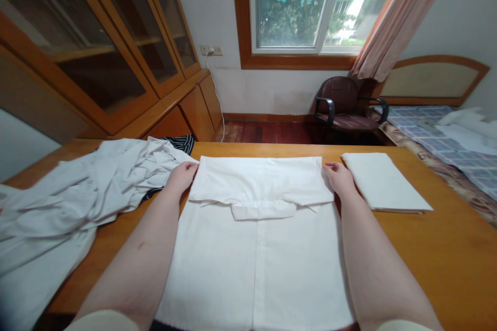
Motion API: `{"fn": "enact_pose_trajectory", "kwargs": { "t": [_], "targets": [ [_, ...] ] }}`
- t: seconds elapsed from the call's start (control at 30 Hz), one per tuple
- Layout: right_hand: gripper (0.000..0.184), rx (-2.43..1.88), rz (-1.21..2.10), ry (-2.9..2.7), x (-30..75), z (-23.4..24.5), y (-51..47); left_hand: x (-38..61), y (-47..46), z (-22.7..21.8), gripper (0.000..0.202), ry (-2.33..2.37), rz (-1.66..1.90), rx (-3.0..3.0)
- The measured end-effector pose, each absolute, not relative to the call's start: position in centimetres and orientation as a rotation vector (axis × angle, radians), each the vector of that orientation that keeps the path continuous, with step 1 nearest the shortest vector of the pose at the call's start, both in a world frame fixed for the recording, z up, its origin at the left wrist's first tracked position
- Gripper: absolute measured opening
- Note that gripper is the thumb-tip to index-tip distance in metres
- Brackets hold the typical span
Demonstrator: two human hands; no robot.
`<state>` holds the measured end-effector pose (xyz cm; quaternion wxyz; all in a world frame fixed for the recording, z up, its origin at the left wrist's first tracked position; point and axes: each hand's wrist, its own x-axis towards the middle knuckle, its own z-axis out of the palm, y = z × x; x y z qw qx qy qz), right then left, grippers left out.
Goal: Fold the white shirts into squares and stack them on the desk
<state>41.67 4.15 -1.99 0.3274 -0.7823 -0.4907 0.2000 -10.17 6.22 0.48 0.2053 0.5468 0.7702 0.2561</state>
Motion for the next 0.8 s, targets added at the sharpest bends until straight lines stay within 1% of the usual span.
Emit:
{"fn": "enact_pose_trajectory", "kwargs": {
  "t": [0.07, 0.13, 0.27, 0.37, 0.43, 0.57, 0.7, 0.8],
  "targets": [
    [0.038, -2.215, 0.538, -1.315, 41.9, -0.9, 3.6, -10.7, 5.8, 1.1, 0.035, 2.123, 0.513, 1.508],
    [0.036, -2.32, 0.642, -1.335, 42.0, 0.2, 2.8, -11.2, 5.3, 1.5, 0.038, 2.054, 0.366, 1.487],
    [0.034, -2.349, 0.973, -1.325, 41.7, 1.7, 1.2, -11.3, 3.6, 2.1, 0.039, 2.041, 0.141, 1.588],
    [0.029, -2.35, 1.082, -1.229, 40.9, 1.6, 0.2, -10.4, 2.0, 1.9, 0.038, 2.091, 0.04, 1.715],
    [0.027, -2.343, 1.016, -1.249, 40.5, 1.2, -0.4, -9.9, 1.1, 1.4, 0.034, 2.138, 0.044, 1.777],
    [0.03, -2.306, 0.703, -1.525, 40.4, 0.4, -1.4, -9.7, 0.1, 1.1, 0.027, 2.126, 0.112, 1.85],
    [0.036, -2.283, 0.655, -1.588, 41.0, -0.1, -1.7, -10.3, 0.2, 1.4, 0.026, 2.082, 0.208, 1.875],
    [0.036, -2.317, 0.596, -1.561, 41.1, 0.1, -1.6, -10.5, 0.3, 1.4, 0.026, 2.085, 0.241, 1.859]
  ]
}}
